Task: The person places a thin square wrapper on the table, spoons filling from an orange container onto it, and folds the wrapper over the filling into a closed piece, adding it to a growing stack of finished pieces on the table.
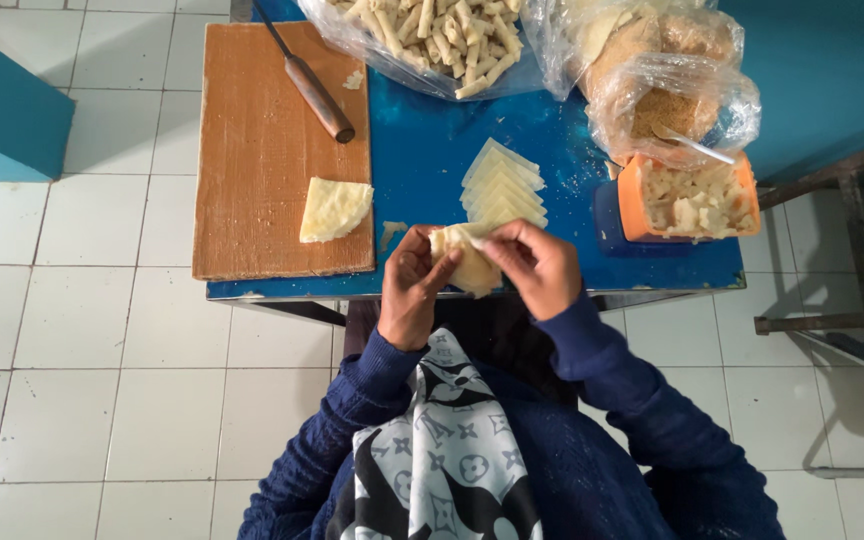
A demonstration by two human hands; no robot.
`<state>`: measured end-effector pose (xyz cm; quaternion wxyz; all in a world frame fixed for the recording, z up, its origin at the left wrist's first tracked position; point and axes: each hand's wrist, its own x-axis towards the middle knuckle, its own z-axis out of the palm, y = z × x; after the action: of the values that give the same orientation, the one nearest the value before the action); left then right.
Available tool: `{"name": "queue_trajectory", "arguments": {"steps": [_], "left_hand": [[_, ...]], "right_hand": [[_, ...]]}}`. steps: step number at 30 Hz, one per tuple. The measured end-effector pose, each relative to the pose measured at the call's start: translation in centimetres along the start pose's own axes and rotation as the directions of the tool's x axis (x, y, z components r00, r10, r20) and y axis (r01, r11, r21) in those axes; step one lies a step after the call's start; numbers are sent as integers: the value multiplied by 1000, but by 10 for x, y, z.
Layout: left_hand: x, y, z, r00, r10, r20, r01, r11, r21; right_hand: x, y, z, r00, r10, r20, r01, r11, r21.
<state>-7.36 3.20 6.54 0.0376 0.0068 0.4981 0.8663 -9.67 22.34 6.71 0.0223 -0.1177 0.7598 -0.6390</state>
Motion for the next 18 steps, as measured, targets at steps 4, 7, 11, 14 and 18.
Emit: {"name": "queue_trajectory", "arguments": {"steps": [4, 7, 11, 14, 18], "left_hand": [[-3, 6, 0, 1000, 7, -5, -7, 1000, -18], [-4, 11, -1, 999, 31, -19, -31, 1000, 4], [-4, 22, -4, 991, 126, -47, -123, 991, 58], [-1, 37, -14, 963, 235, -130, -218, 966, 136], [8, 62, -36, 874, 453, -175, -334, 822, 461]], "right_hand": [[9, 30, -24, 958, 258, 129, -275, 686, 673], [12, 37, -36, 944, 314, 102, -291, 648, 704], [14, 26, -52, 948, 314, -52, -216, 756, 618], [15, 8, -57, 967, 55, -250, -4, 980, 199], [3, -10, -40, 882, -465, -79, 307, 693, -652]]}}
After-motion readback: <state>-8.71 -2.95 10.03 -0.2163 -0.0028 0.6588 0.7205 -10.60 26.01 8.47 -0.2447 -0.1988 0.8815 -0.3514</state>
